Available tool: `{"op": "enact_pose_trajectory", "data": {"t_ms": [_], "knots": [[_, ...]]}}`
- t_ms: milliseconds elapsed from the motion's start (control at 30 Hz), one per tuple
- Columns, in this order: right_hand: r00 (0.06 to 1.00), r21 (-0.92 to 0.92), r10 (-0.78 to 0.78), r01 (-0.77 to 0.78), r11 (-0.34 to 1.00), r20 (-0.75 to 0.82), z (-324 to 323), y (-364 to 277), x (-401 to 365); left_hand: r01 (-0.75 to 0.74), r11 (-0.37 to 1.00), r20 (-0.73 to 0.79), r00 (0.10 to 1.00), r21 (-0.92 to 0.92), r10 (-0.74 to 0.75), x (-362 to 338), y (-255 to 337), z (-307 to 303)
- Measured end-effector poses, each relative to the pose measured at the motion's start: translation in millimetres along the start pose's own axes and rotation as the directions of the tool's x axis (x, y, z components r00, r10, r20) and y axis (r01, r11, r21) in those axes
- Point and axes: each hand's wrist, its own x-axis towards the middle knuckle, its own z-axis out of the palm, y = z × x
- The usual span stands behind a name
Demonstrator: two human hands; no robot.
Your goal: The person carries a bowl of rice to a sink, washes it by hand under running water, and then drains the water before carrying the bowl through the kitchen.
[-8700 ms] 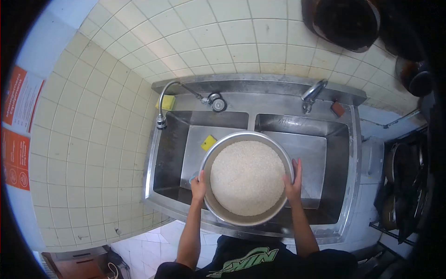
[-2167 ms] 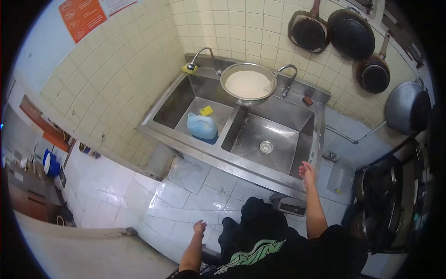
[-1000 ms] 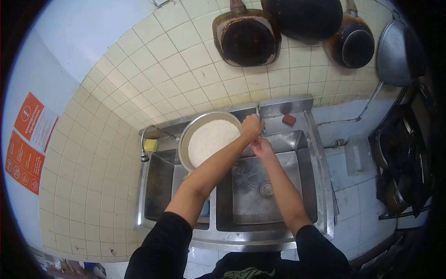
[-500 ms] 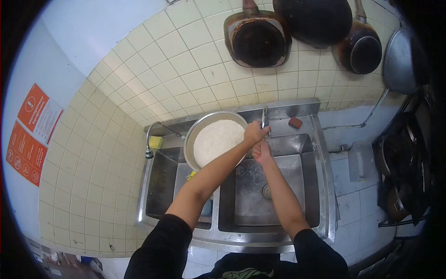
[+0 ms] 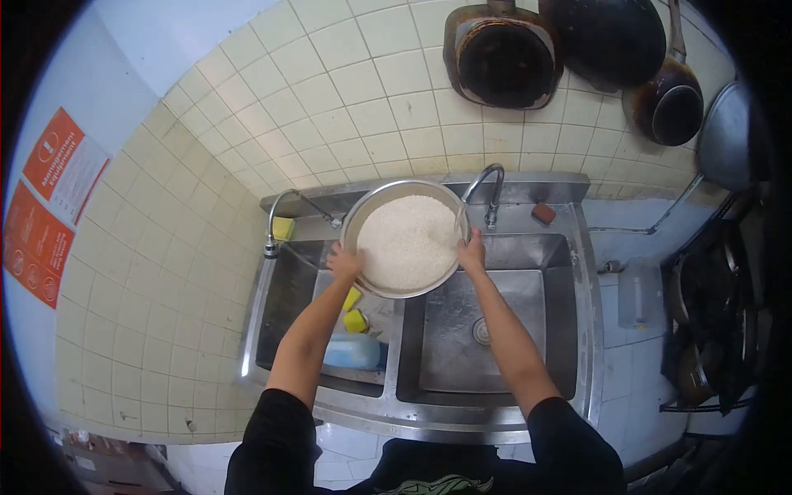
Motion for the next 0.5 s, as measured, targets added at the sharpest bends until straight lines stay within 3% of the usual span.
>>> {"op": "enact_pose_trajectory", "data": {"t_ms": [33,67,133,167,233,333,400,433,467,500], "knots": [[1.000,-0.023,0.000,0.000,1.000,-0.009,-2,3,-7,0.098,0.994,-0.021,0.995,-0.047,-0.099,7,-18,20],[0.998,-0.047,-0.043,0.041,0.998,-0.035,-3,5,-14,0.097,0.993,0.000,0.995,-0.065,-0.097,11,-25,28],[0.992,-0.104,-0.102,0.095,0.990,-0.068,-9,1,-27,0.004,0.854,0.017,1.000,-0.521,0.006,20,-30,44],[0.993,-0.127,-0.085,0.074,0.989,-0.086,-16,-4,-38,0.021,0.839,0.040,0.999,-0.543,0.001,23,-28,48],[0.993,-0.189,-0.072,0.053,0.981,-0.092,-27,-6,-54,-0.085,0.803,-0.021,0.996,-0.591,0.090,30,-24,55],[0.994,-0.213,-0.098,0.086,0.973,-0.044,-34,-9,-53,-0.003,0.820,0.099,0.992,-0.572,0.073,25,-12,35],[0.999,-0.336,-0.015,0.025,0.942,0.032,-37,-17,-49,0.046,0.812,0.132,0.990,-0.582,0.039,23,-16,42],[0.985,-0.570,-0.156,0.169,0.804,0.072,-40,-21,-44,0.066,0.802,0.136,0.990,-0.594,0.019,25,-14,44],[0.983,-0.578,-0.167,0.177,0.797,0.072,-41,-42,-44,0.070,0.793,0.136,0.991,-0.606,0.017,25,-12,44],[0.861,-0.649,-0.473,0.469,0.599,0.185,-41,-61,-46,0.068,0.785,0.118,0.993,-0.615,0.006,24,-13,44]]}}
